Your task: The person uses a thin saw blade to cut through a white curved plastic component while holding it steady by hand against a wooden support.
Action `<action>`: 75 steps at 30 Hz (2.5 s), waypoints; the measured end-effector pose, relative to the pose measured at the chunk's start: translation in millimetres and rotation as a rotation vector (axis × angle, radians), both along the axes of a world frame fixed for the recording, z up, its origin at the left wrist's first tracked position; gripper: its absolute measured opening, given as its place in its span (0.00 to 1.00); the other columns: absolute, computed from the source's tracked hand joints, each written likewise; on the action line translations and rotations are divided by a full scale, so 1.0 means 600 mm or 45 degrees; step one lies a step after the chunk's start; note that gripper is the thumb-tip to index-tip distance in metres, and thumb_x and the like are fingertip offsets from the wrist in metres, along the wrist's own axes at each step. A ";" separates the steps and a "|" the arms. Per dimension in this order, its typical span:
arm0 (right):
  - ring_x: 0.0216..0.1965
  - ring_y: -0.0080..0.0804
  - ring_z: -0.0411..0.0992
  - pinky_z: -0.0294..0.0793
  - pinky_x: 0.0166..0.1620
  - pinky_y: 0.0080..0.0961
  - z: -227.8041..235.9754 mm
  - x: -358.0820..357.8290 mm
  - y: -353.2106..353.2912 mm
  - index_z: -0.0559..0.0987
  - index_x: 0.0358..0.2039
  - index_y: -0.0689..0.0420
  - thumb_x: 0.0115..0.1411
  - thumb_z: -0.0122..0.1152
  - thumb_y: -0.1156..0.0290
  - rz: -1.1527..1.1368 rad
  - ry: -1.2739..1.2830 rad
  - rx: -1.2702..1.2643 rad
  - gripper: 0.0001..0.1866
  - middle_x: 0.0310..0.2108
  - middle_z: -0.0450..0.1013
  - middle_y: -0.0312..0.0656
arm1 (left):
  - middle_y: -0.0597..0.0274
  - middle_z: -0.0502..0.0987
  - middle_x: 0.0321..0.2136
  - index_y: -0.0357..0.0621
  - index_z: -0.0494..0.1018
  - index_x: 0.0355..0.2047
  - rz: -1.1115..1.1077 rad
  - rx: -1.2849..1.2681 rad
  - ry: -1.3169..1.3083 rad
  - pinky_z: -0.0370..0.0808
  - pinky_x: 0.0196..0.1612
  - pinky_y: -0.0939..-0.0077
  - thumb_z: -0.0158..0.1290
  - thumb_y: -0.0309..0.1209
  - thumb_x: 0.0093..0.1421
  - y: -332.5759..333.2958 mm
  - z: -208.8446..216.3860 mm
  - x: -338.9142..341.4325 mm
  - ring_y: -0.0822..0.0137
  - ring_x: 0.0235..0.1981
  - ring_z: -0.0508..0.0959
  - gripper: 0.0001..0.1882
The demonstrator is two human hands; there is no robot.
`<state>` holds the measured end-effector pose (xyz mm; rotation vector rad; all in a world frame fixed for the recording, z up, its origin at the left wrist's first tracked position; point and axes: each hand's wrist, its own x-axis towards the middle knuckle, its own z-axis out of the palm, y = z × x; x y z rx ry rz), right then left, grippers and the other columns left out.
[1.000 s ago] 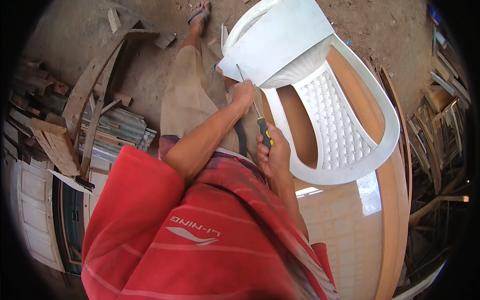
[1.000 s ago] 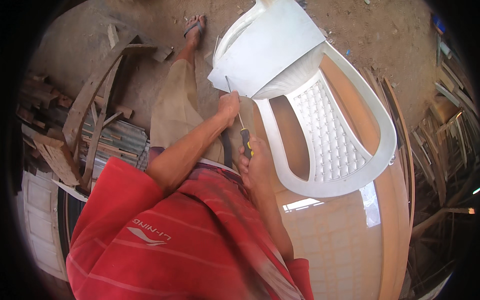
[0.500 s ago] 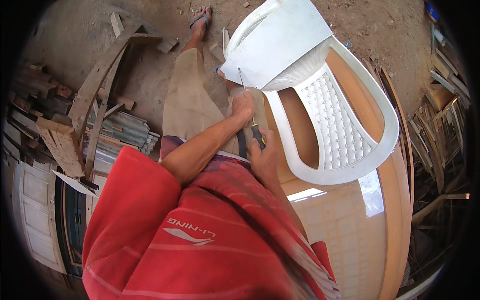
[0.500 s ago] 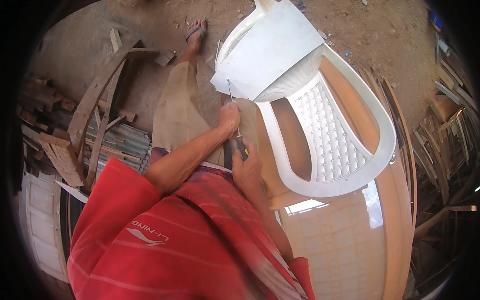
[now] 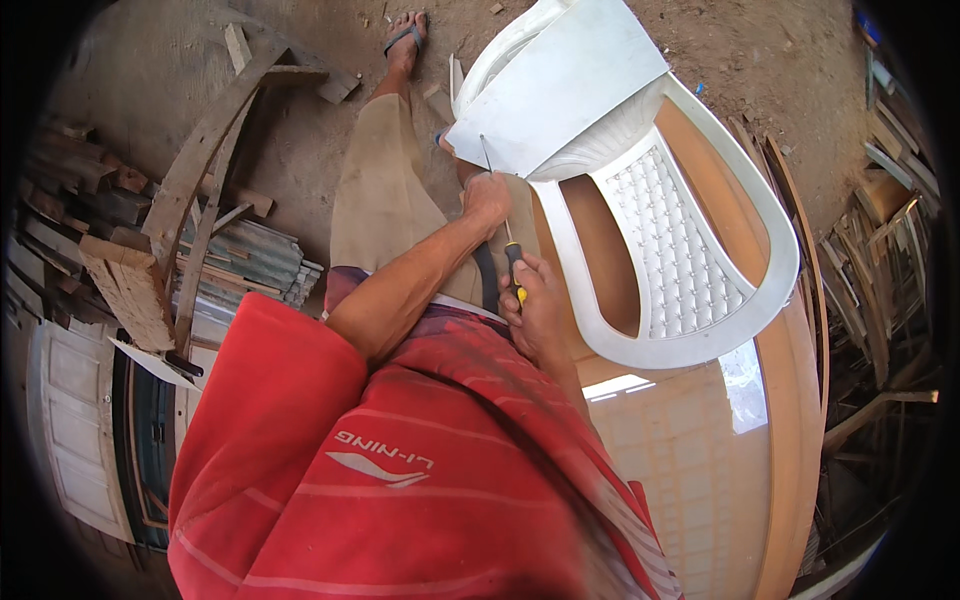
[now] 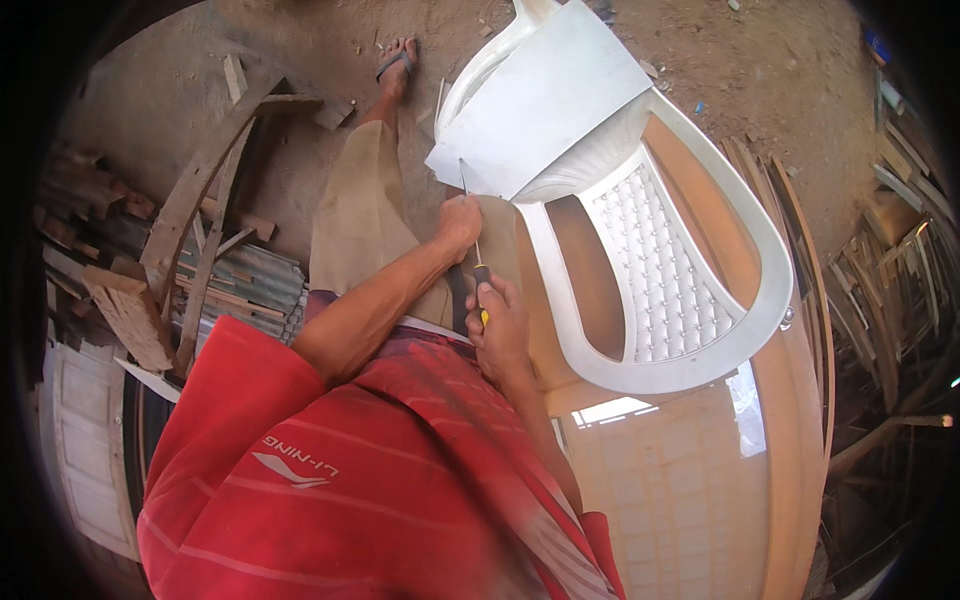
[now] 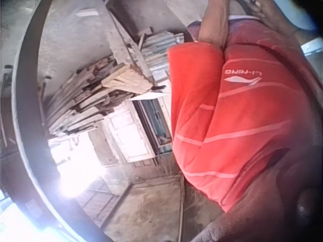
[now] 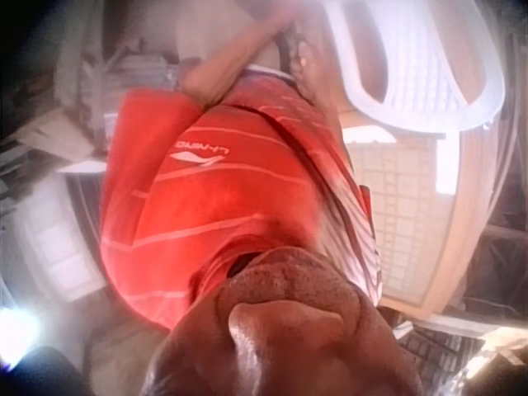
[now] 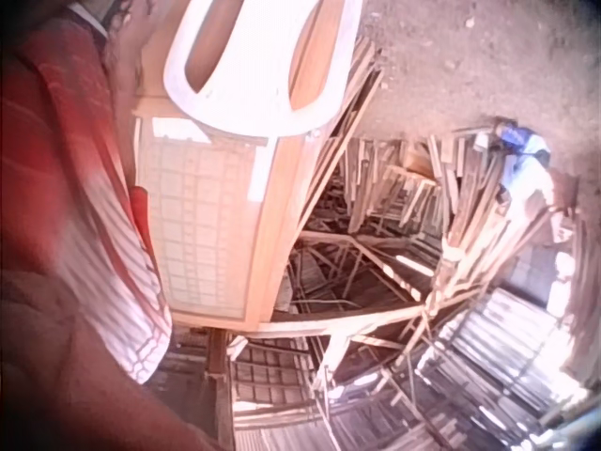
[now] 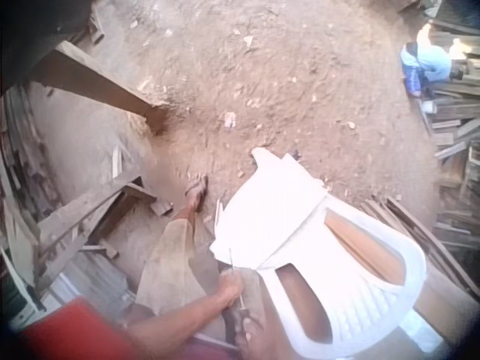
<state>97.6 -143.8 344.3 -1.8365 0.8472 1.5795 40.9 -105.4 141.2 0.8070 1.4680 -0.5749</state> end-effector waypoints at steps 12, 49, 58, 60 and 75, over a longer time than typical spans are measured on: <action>0.33 0.55 0.75 0.72 0.33 0.46 0.020 -0.027 -0.004 0.67 0.61 0.58 0.64 0.55 0.70 1.511 -0.785 0.165 0.25 0.33 0.73 0.55 | 0.44 0.79 0.34 0.35 0.78 0.31 0.258 0.001 -0.081 0.71 0.42 0.58 0.45 0.41 0.63 -0.006 0.035 -0.012 0.53 0.36 0.76 0.21; 0.30 0.33 0.75 0.77 0.35 0.28 -0.001 -0.011 -0.018 0.69 0.56 0.63 0.67 0.57 0.65 0.949 -0.500 0.135 0.22 0.36 0.74 0.45 | 0.46 0.79 0.36 0.36 0.77 0.32 0.309 -0.155 0.318 0.71 0.43 0.56 0.48 0.42 0.60 -0.014 0.018 0.013 0.54 0.38 0.76 0.19; 0.32 0.47 0.77 0.76 0.39 0.40 -0.011 0.003 -0.025 0.70 0.56 0.63 0.64 0.58 0.70 0.242 -0.255 -0.147 0.21 0.34 0.77 0.52 | 0.28 0.74 0.52 0.22 0.72 0.51 0.255 -0.355 0.058 0.72 0.56 0.52 0.43 0.46 0.66 0.009 0.019 0.008 0.40 0.54 0.77 0.32; 0.30 0.48 0.77 0.76 0.37 0.41 0.012 -0.005 0.021 0.71 0.55 0.62 0.64 0.58 0.70 0.331 -0.241 -0.200 0.20 0.32 0.77 0.52 | 0.34 0.78 0.44 0.30 0.77 0.39 0.253 -0.264 0.091 0.72 0.50 0.53 0.44 0.43 0.63 0.013 0.026 0.011 0.45 0.46 0.78 0.24; 0.36 0.43 0.75 0.73 0.38 0.47 0.022 -0.026 0.017 0.69 0.55 0.62 0.63 0.63 0.62 0.856 -0.429 0.025 0.26 0.33 0.72 0.48 | 0.46 0.80 0.36 0.38 0.79 0.33 0.182 -0.268 0.051 0.71 0.43 0.57 0.47 0.45 0.63 -0.004 0.024 -0.017 0.54 0.38 0.77 0.22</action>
